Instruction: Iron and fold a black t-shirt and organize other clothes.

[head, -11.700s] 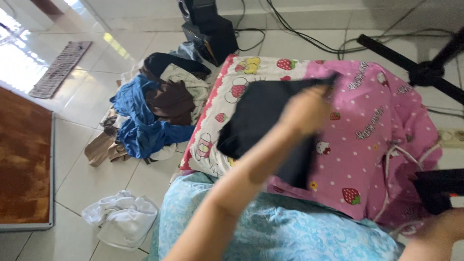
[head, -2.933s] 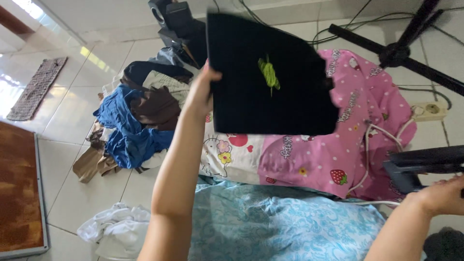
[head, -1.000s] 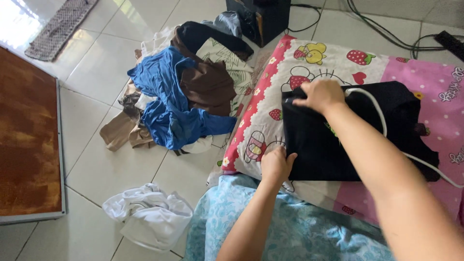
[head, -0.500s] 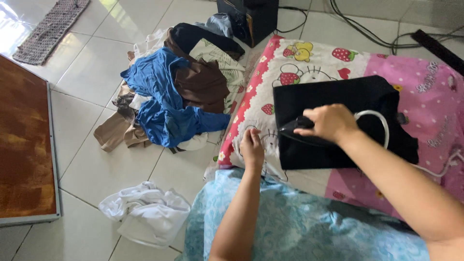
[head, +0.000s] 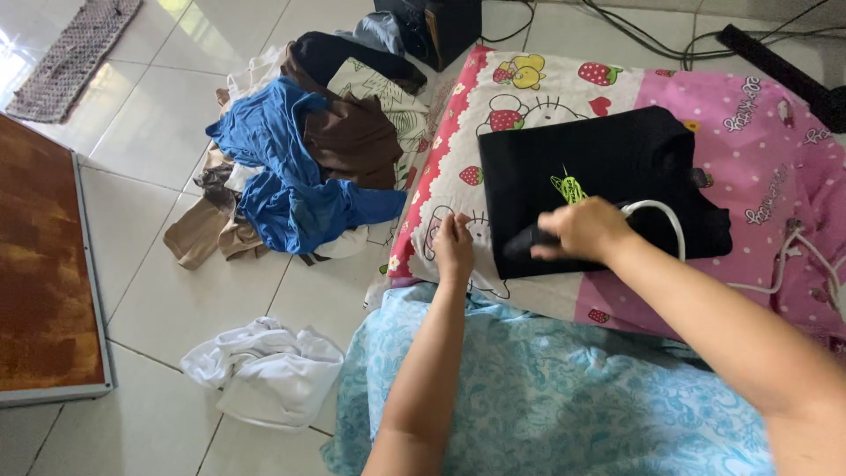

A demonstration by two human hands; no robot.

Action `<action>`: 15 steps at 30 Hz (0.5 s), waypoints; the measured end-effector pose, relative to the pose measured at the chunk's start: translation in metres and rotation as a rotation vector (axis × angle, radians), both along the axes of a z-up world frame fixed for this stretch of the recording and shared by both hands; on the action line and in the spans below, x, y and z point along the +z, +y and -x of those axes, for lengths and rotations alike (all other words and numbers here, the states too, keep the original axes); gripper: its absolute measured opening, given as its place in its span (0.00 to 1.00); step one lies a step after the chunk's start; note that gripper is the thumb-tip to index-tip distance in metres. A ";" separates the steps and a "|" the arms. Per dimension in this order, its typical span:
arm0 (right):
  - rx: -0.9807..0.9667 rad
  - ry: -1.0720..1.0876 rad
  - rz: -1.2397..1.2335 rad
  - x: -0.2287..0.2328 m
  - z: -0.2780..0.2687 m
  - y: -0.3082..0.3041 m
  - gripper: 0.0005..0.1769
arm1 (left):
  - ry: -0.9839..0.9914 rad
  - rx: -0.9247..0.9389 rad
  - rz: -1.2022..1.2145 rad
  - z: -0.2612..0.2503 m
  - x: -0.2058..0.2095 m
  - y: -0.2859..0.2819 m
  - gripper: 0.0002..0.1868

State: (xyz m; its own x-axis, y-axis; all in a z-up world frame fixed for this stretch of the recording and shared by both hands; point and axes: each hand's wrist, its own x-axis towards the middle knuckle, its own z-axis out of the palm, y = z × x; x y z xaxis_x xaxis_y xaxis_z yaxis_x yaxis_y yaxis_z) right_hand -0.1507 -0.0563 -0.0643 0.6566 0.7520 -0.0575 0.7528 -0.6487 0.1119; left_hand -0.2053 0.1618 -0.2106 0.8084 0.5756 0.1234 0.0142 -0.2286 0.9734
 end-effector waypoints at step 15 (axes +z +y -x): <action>-0.071 -0.117 -0.007 -0.010 0.001 -0.114 0.36 | 0.171 -0.117 -0.614 0.000 0.003 -0.029 0.22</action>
